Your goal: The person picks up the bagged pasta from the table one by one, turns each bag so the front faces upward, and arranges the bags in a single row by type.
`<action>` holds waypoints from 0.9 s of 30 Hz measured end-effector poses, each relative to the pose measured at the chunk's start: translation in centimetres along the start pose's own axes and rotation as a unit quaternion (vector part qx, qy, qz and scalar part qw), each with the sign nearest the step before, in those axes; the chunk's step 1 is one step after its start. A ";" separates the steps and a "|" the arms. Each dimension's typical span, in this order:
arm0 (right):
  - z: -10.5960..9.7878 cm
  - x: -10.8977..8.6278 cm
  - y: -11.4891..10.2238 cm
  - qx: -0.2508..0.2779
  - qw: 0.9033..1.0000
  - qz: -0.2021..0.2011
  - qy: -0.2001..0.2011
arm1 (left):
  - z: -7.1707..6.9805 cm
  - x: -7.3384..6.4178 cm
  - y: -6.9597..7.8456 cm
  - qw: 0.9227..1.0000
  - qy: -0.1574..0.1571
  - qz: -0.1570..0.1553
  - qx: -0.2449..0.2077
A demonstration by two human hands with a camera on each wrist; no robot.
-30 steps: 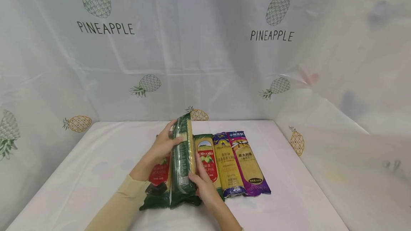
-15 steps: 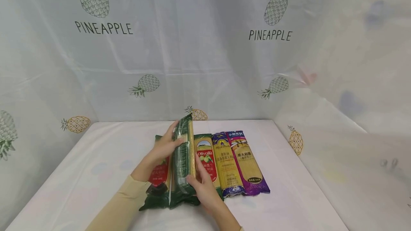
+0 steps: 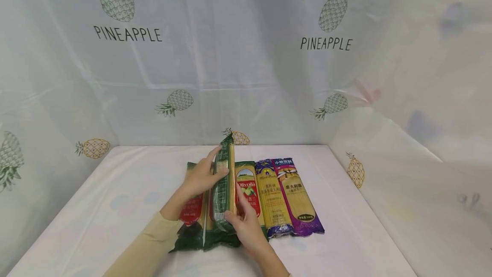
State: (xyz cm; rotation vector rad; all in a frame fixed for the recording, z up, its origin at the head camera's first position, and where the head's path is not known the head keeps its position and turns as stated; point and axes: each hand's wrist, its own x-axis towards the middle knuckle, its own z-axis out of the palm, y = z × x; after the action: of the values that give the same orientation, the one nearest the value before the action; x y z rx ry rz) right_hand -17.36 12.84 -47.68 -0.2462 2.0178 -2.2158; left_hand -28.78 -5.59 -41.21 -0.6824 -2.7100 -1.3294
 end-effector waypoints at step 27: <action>0.2 -0.3 -1.9 0.037 0.993 0.100 -0.044 | -0.1 -0.2 -1.3 0.973 -0.001 -0.092 -0.213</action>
State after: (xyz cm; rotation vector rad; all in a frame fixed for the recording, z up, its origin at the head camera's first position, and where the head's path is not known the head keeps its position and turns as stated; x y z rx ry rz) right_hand -17.05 12.89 -45.76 -0.1246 1.8242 -2.1126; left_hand -29.13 -6.40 -42.12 -0.4575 -2.5577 -1.9868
